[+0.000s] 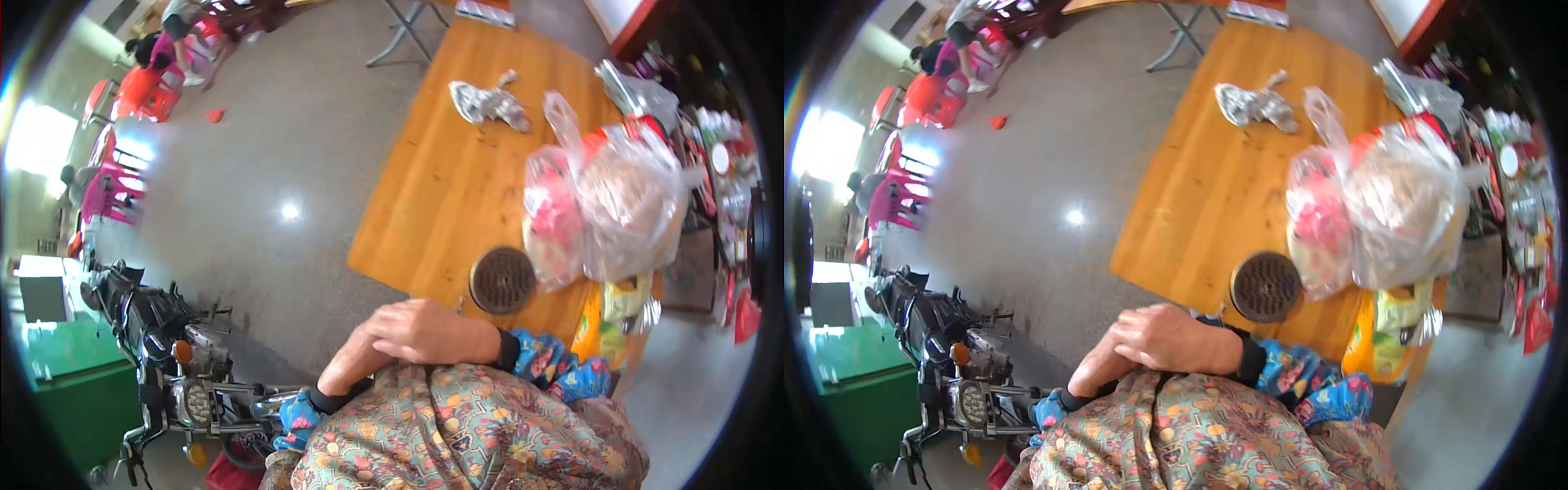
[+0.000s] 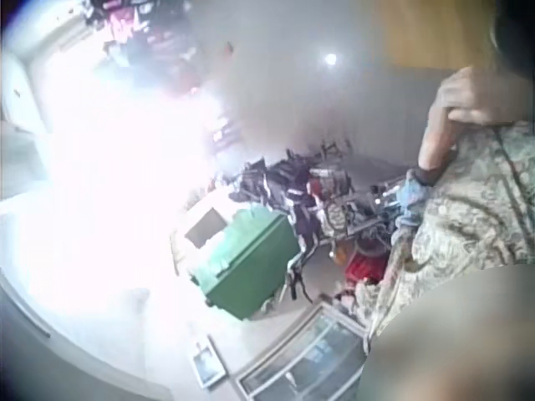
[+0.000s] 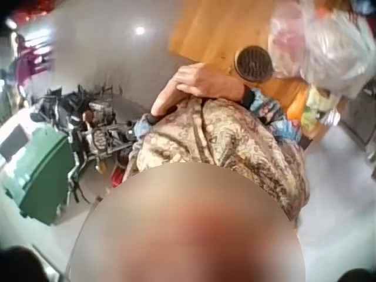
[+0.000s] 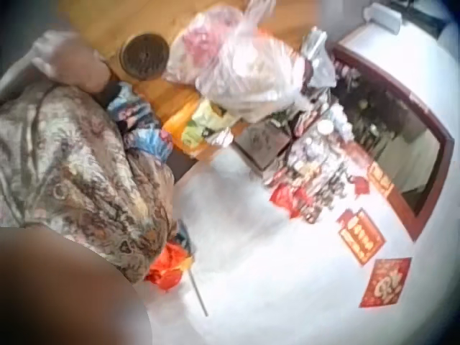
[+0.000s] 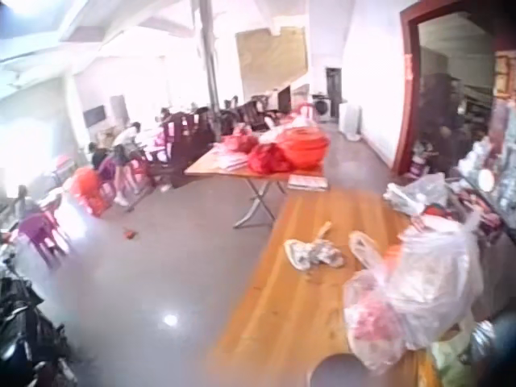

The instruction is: The person moves bags of food, a plastic container of medical supplies, and metal trays across a table before wiping the surface with a cloth.

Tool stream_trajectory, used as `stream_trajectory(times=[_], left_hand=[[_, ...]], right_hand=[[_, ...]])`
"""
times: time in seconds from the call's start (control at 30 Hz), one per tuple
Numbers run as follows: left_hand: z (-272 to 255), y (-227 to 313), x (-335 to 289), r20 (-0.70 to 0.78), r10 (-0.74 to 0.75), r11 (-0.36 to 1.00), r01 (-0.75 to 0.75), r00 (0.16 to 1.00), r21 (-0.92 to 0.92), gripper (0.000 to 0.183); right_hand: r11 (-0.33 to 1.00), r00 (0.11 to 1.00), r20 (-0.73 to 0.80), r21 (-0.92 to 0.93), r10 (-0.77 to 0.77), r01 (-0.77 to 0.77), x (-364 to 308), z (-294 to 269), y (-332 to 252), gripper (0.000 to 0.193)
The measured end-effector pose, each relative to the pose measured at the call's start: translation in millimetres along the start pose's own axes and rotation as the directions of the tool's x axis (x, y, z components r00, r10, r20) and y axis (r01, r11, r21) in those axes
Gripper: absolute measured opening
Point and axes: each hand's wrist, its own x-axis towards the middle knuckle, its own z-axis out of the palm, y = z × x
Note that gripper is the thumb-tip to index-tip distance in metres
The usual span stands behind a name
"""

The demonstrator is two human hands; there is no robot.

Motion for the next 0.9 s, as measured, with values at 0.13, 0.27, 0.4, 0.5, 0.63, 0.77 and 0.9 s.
stream_trajectory(times=[0.13,0.27,0.4,0.5,0.63,0.77,0.9], left_hand=[[-42.4,-32.9,18.9,0.134,0.074,0.995,-0.065,0.988,-0.071,0.020],[-73.0,-89.3,42.7,0.288,0.146,0.981,-0.177,0.946,0.085,0.026],[-110.2,-126.2,88.8,0.397,0.221,0.975,-0.206,0.891,-0.081,0.023],[-146.3,-171.4,111.7,0.504,0.042,0.989,0.036,0.863,-0.144,0.035],[-227.9,-226.5,132.6,0.514,0.111,0.994,-0.098,0.850,-0.054,0.048],[-304.1,-258.4,151.2,0.557,-0.145,0.977,0.208,0.818,-0.052,0.052],[-347.0,-310.7,167.4,0.550,-0.192,0.981,0.172,0.813,0.088,0.053]], right_hand=[[0.995,0.993,0.059,0.009,0.102,-0.103,34.4,8.7,22.9,0.023],[0.984,0.986,-0.006,-0.070,0.165,-0.165,67.8,13.7,43.8,0.024],[0.924,0.924,-0.097,-0.062,0.370,-0.376,107.7,15.1,66.9,0.021],[0.831,0.829,-0.162,-0.076,0.535,-0.551,156.5,18.2,91.9,0.021],[0.786,0.735,-0.393,-0.049,0.552,-0.617,224.7,8.9,118.1,0.020],[0.701,0.640,-0.563,-0.143,0.523,-0.699,259.2,-10.2,149.3,0.025],[0.620,0.550,-0.703,-0.197,0.450,-0.759,266.5,-41.1,171.3,0.033]])
